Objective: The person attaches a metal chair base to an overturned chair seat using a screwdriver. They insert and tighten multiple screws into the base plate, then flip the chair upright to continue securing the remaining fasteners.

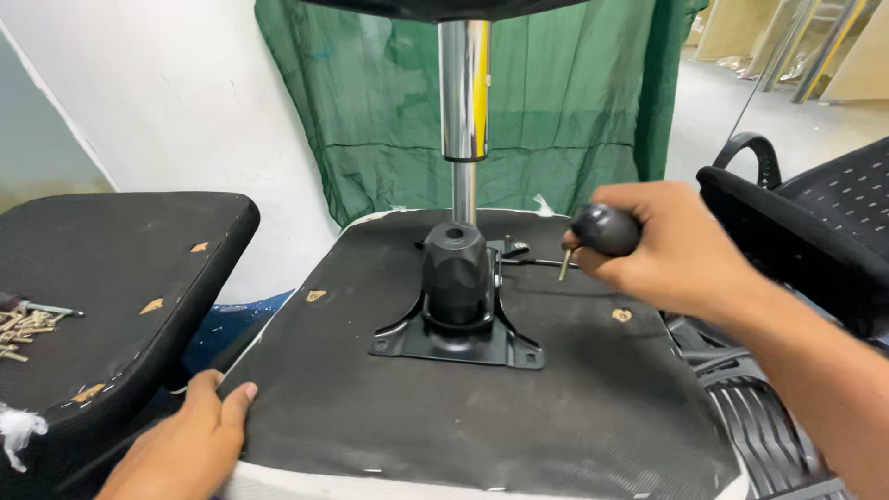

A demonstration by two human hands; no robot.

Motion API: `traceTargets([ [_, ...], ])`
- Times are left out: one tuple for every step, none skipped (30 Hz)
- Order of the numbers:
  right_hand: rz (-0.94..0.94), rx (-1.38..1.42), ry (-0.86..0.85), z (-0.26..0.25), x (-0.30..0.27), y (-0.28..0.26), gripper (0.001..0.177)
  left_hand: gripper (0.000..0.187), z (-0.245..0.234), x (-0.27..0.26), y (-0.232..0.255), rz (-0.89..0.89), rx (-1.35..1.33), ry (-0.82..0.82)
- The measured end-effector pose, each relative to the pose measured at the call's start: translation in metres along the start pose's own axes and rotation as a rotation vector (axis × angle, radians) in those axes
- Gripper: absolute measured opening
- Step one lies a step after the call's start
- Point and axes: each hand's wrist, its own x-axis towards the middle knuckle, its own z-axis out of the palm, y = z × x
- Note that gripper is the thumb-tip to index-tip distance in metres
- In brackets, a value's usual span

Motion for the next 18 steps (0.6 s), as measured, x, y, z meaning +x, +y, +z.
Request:
traceTargets([
  [0.013, 0.007, -0.017, 0.013, 0.003, 0.002, 0.016, 0.066, 0.003, -0.014, 0.001, 0.000, -0.020, 0.006],
  [-0.058, -0.075, 0.006, 0.024, 0.005, 0.007, 0.019, 0.066, 0.003, -0.024, 0.002, -0.001, -0.040, 0.012],
  [-0.129, -0.155, 0.025, 0.035, 0.005, 0.013, 0.022, 0.066, 0.002, -0.029, 0.002, -0.024, -0.038, -0.008],
  [-0.200, -0.233, 0.045, 0.043, 0.006, 0.020, 0.026, 0.066, 0.000, -0.030, 0.001, -0.047, -0.036, -0.027],
  [-0.211, -0.255, 0.042, 0.049, 0.005, 0.027, 0.026, 0.067, -0.002, -0.029, -0.001, -0.069, -0.034, -0.049],
  [-0.223, -0.278, 0.039, 0.054, 0.005, 0.034, 0.027, 0.065, -0.005, -0.027, -0.005, -0.042, -0.050, -0.078],
  [-0.228, -0.300, 0.044, 0.058, 0.003, 0.040, 0.028, 0.064, -0.011, -0.020, -0.009, -0.006, -0.062, -0.104],
  [-0.235, -0.283, 0.055, 0.062, 0.002, 0.045, 0.028, 0.063, -0.018, -0.014, -0.013, 0.029, -0.073, -0.130],
  [-0.243, -0.267, 0.066, 0.064, 0.002, 0.049, 0.029, 0.066, -0.025, -0.006, -0.012, 0.038, -0.058, -0.156],
  [-0.251, -0.251, 0.077, 0.066, 0.001, 0.052, 0.029, 0.068, -0.031, 0.003, -0.009, 0.046, -0.042, -0.181],
  [-0.236, -0.245, 0.077, 0.068, 0.001, 0.054, 0.028, 0.071, -0.037, 0.014, -0.004, 0.056, -0.028, -0.204],
  [-0.221, -0.238, 0.077, 0.070, 0.001, 0.055, 0.027, 0.077, -0.044, 0.023, 0.001, 0.097, -0.122, -0.214],
  [-0.208, -0.231, 0.074, 0.072, 0.000, 0.055, 0.026, 0.086, -0.049, 0.032, 0.008, 0.135, -0.218, -0.223],
  [-0.206, -0.237, 0.050, 0.074, 0.000, 0.055, 0.026, 0.096, -0.054, 0.041, 0.015, 0.172, -0.314, -0.232],
  [-0.208, -0.246, 0.027, 0.074, 0.001, 0.054, 0.026, 0.103, -0.056, 0.052, 0.028, 0.178, -0.328, -0.260],
  [-0.209, -0.255, 0.003, 0.074, 0.001, 0.054, 0.025, 0.110, -0.058, 0.061, 0.038, 0.184, -0.342, -0.288],
  [-0.198, -0.258, -0.002, 0.073, 0.001, 0.054, 0.026, 0.105, -0.051, 0.069, 0.047, 0.130, -0.436, -0.287],
  [-0.188, -0.261, -0.007, 0.073, 0.001, 0.054, 0.026, 0.101, -0.043, 0.075, 0.057, 0.074, -0.529, -0.286],
])
